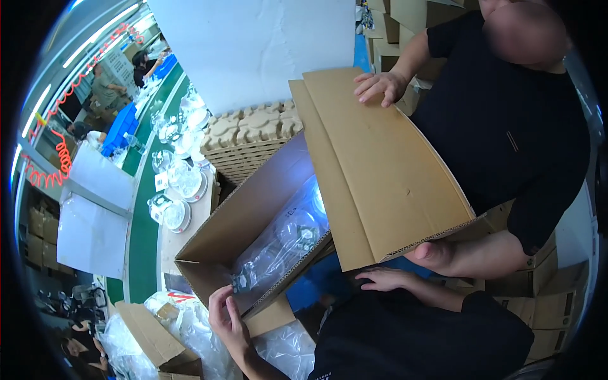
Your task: Packaging light fixtures into cardboard boxes with protective materials and instruction manuals.
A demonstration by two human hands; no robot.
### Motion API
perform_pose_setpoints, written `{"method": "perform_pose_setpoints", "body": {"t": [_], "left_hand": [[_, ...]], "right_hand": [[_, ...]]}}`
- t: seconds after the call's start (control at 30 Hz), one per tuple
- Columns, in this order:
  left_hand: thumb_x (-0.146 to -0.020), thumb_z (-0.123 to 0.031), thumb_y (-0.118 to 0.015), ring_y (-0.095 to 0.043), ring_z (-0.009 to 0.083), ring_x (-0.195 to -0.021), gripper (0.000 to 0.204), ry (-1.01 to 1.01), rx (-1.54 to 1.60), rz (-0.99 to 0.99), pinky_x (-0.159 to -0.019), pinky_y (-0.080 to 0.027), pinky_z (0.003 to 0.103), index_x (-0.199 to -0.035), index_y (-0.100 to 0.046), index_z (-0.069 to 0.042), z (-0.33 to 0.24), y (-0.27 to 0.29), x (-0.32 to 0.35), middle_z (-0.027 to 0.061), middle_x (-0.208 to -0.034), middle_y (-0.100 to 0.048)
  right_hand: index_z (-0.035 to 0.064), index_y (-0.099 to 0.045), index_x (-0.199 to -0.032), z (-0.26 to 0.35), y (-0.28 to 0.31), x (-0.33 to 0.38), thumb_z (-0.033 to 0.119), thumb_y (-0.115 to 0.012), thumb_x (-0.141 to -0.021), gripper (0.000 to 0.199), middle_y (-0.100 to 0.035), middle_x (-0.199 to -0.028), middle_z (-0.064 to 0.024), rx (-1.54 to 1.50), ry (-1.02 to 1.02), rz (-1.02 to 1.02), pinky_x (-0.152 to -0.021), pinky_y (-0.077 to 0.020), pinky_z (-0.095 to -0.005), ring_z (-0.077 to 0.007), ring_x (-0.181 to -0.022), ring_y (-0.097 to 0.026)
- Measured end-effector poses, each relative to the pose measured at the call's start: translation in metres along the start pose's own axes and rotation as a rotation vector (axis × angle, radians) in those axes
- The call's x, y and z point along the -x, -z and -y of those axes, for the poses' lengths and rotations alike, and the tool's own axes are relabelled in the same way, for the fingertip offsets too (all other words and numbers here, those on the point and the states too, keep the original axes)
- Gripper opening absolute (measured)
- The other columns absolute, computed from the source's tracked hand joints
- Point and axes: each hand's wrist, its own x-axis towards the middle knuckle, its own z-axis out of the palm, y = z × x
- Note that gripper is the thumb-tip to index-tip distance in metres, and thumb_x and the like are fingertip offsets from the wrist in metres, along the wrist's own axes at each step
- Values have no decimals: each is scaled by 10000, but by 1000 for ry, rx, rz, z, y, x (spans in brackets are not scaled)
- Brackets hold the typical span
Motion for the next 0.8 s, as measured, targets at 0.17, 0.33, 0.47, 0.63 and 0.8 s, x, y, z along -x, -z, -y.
{"method": "perform_pose_setpoints", "body": {"t": [0.17,0.33,0.47,0.63,0.8], "left_hand": [[-966,-5,-533,-616,232,-987,146,-10,-31,11,-889,-473,316,-1056,-634,51,-4,1,2,138,-1045,-647],[-952,28,-531,-621,252,-988,146,-36,-64,47,-880,-484,325,-1060,-628,45,-3,-1,1,145,-1063,-644],[-950,25,-536,-625,257,-985,143,-102,-135,50,-862,-495,321,-1057,-629,41,-2,-3,1,152,-1071,-644],[-946,15,-550,-629,264,-986,143,-99,-182,53,-861,-508,331,-1062,-630,37,-6,-5,2,155,-1085,-644],[-944,12,-553,-629,279,-988,148,-108,-207,71,-872,-506,341,-1067,-631,38,-5,-7,2,160,-1086,-643]], "right_hand": [[118,-472,-1429,-1,-3,-3,451,-495,-1008,537,-533,-1397,-203,33,0,-4,-1084,-405,-464,-374,-1292,-506],[122,-473,-1431,5,0,1,448,-494,-1008,534,-546,-1385,-203,29,-32,8,-1079,-409,-466,-381,-1281,-517],[107,-479,-1426,9,2,4,427,-510,-1002,532,-539,-1397,-200,38,-34,1,-1080,-407,-461,-379,-1292,-509],[91,-487,-1417,6,-2,6,407,-525,-994,529,-529,-1414,-195,18,-39,4,-1073,-413,-457,-377,-1292,-510],[112,-471,-1431,0,-8,9,417,-506,-1009,522,-555,-1375,-208,30,-21,-21,-1069,-420,-464,-382,-1275,-521]]}}
